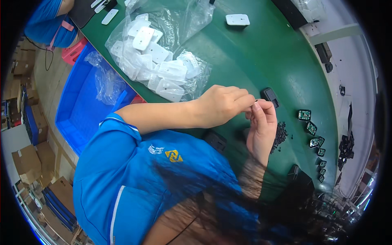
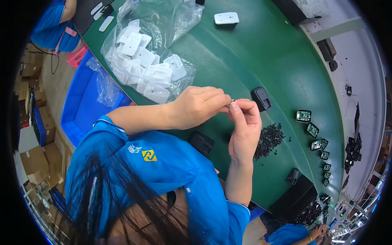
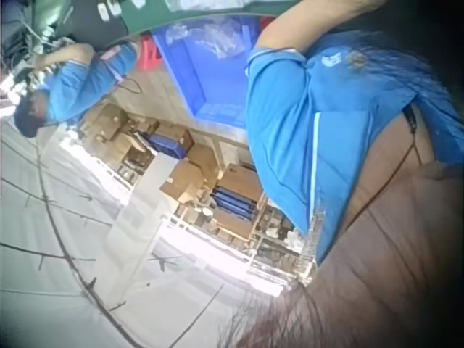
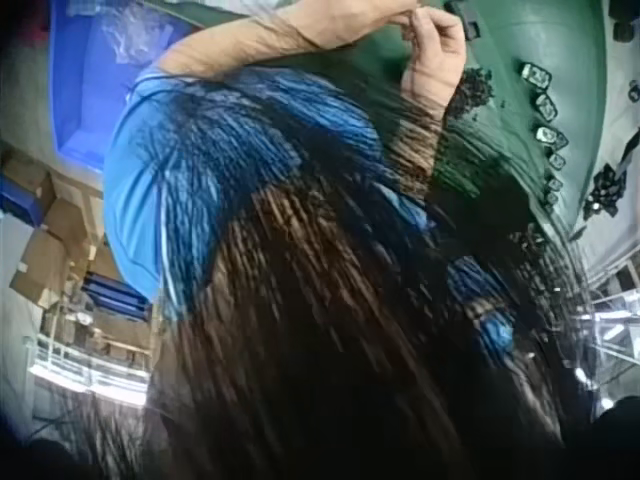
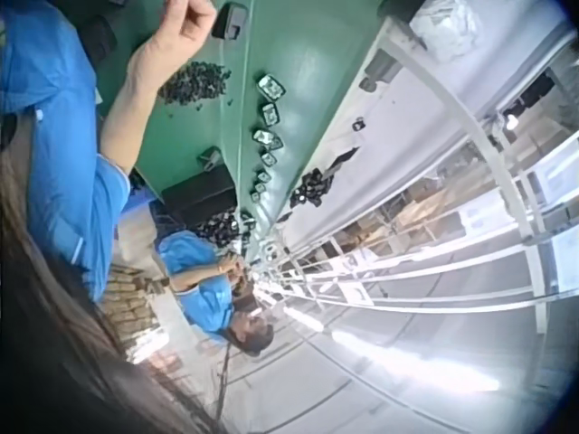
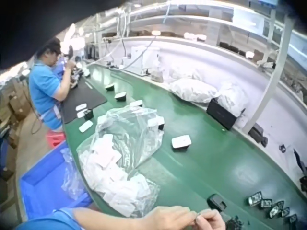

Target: The person assembles small electronic devices at a workstation. They repeatedly pick up a white plastic casing, insert a green circuit board, and secure the unit with a black plastic cover. The person handles the components one at a time, placing the finished units on the green table.

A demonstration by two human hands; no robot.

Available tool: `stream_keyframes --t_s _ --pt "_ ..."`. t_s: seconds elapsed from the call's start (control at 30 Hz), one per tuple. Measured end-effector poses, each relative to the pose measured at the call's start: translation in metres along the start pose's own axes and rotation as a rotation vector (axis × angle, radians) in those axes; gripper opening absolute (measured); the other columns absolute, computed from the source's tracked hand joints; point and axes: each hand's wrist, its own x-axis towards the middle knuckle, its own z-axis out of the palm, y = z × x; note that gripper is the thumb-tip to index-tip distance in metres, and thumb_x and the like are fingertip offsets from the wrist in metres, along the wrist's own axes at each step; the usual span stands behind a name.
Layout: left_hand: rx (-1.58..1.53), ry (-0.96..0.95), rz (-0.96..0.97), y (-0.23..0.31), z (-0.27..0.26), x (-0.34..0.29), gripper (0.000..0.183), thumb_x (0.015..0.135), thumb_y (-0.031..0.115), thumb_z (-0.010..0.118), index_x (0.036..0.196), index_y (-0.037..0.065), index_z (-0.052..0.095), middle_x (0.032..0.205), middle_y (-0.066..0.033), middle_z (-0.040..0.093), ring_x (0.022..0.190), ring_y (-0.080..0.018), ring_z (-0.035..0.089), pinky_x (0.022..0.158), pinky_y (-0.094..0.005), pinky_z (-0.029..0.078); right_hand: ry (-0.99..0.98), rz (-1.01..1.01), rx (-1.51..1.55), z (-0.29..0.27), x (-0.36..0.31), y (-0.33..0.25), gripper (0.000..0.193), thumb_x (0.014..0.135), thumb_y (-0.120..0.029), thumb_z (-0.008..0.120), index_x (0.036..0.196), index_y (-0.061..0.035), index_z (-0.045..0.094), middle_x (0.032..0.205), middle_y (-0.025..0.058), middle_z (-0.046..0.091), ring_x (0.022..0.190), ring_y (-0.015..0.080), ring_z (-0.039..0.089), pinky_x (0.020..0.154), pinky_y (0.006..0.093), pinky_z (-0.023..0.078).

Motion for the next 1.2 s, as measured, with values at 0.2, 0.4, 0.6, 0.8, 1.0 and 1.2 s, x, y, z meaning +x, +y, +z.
stream_keyframes --t_s 0.2,0.4,0.6,0.8,1.0,1.2 --pt "0.023 -0.157 -0.044 0.01 -0.002 0.002 0.013 0.079 0.008 0.065 0.089 0.004 0.056 0.076 -0.0086 0.058 0.068 -0.0263 0.062 0.055 -0.0348 0.05 0.007 -0.068 -0.343 -0.004 -0.011 -0.015 0.008 0.091 -0.008 0.057 0.095 -0.0016 0.056 0.088 0.0018 0.055 0.079 0.0076 0.049 0.072 0.0217 0.04" --pt "-0.132 -0.292 -0.176 0.008 -0.004 0.004 0.012 0.083 0.009 0.061 0.094 0.005 0.058 0.078 -0.0115 0.059 0.07 -0.0324 0.061 0.058 -0.0383 0.05 0.028 -0.162 -0.508 -0.017 -0.014 -0.014 0.01 0.085 -0.007 0.066 0.09 -0.0001 0.061 0.085 0.0022 0.058 0.073 0.0081 0.054 0.066 0.0209 0.044" --pt "-0.36 -0.037 -0.36 0.005 0.007 0.011 0.007 0.087 0.008 0.058 0.092 0.003 0.058 0.084 -0.0121 0.062 0.074 -0.0259 0.063 0.063 -0.0321 0.05 0.195 -0.137 -0.581 -0.012 -0.016 -0.012 0.01 0.087 -0.01 0.064 0.086 -0.0017 0.058 0.084 0.0033 0.055 0.071 0.0084 0.052 0.062 0.0212 0.042" --pt "-0.588 0.246 -0.584 0.005 0.024 0.012 0.017 0.094 0.014 0.053 0.108 0.003 0.055 0.084 -0.0032 0.062 0.077 -0.0088 0.057 0.067 -0.0234 0.046 0.101 -0.36 -0.569 0.003 -0.012 0.007 0.01 0.089 -0.01 0.061 0.09 -0.0015 0.055 0.1 0.0086 0.054 0.088 0.0146 0.055 0.069 0.0256 0.047" --pt "-0.741 -0.132 -0.763 0.009 -0.001 0.022 0.018 0.095 0.012 0.051 0.108 0.001 0.054 0.08 -0.0052 0.061 0.068 -0.0067 0.057 0.062 -0.0221 0.046 0.237 -0.426 -0.532 -0.004 -0.009 0.01 0.01 0.091 -0.008 0.058 0.088 0.0009 0.053 0.096 0.0103 0.055 0.08 0.0143 0.053 0.07 0.0247 0.044" --pt "-0.879 -0.199 -0.853 0.0 -0.01 0.012 0.016 0.094 0.01 0.052 0.104 -0.003 0.053 0.08 -0.0058 0.063 0.067 -0.0098 0.062 0.065 -0.0227 0.05 0.279 -0.651 -1.076 -0.002 -0.009 -0.002 0.009 0.082 -0.008 0.067 0.084 -0.0023 0.06 0.083 0.0079 0.054 0.076 0.0217 0.052 0.067 0.0329 0.043"
